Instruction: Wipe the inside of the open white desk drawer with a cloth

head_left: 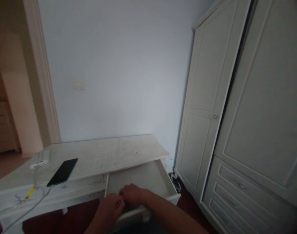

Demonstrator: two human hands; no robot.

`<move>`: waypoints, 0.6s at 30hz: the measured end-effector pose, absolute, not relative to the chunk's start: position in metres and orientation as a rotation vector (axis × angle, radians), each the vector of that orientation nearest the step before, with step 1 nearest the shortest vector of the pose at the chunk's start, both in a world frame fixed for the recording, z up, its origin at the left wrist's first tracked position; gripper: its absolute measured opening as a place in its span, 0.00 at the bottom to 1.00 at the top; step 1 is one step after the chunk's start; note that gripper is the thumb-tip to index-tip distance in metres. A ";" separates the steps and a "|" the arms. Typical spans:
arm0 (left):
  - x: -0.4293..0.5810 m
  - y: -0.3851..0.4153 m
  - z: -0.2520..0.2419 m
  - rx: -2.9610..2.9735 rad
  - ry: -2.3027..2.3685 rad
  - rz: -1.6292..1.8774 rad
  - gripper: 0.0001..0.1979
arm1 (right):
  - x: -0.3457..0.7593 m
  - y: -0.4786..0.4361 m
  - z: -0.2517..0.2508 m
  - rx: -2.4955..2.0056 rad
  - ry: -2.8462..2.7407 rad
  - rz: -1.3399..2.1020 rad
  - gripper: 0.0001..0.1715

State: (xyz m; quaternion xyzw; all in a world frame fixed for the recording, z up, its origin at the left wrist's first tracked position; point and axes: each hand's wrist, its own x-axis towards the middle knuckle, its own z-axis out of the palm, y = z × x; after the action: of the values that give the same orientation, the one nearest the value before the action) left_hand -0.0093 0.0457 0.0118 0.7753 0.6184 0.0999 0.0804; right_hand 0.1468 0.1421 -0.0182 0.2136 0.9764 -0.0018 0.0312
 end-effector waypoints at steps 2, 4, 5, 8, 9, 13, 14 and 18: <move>-0.008 0.044 0.014 2.325 1.863 0.259 0.18 | 0.174 0.144 -0.010 0.583 2.972 -0.077 0.26; -0.006 0.042 0.016 2.320 1.873 0.228 0.18 | 0.207 0.148 0.006 0.637 2.920 -0.165 0.31; -0.005 0.041 0.017 2.317 1.883 0.215 0.19 | 0.225 0.150 0.014 0.691 2.856 -0.208 0.32; -0.002 0.039 0.022 2.308 1.918 0.184 0.18 | 0.273 0.155 0.035 0.969 2.683 -0.276 0.31; -0.001 0.038 0.023 2.311 1.924 0.181 0.18 | 0.284 0.156 0.039 1.028 2.647 -0.292 0.29; -0.001 0.042 0.019 2.339 1.922 0.204 0.19 | 0.275 0.147 0.031 1.056 2.622 -0.383 0.27; -0.002 0.043 0.017 2.336 1.915 0.219 0.19 | 0.258 0.145 0.024 1.051 2.631 -0.416 0.27; -0.010 0.048 0.008 2.312 1.855 0.281 0.20 | 0.161 0.144 -0.008 0.869 2.782 -0.602 0.23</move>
State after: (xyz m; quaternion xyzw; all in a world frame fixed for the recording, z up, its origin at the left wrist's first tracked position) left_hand -0.0100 0.0481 0.0083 0.7739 0.6209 0.0940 0.0822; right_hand 0.1612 0.1443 -0.0085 0.2910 0.9316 -0.2016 0.0826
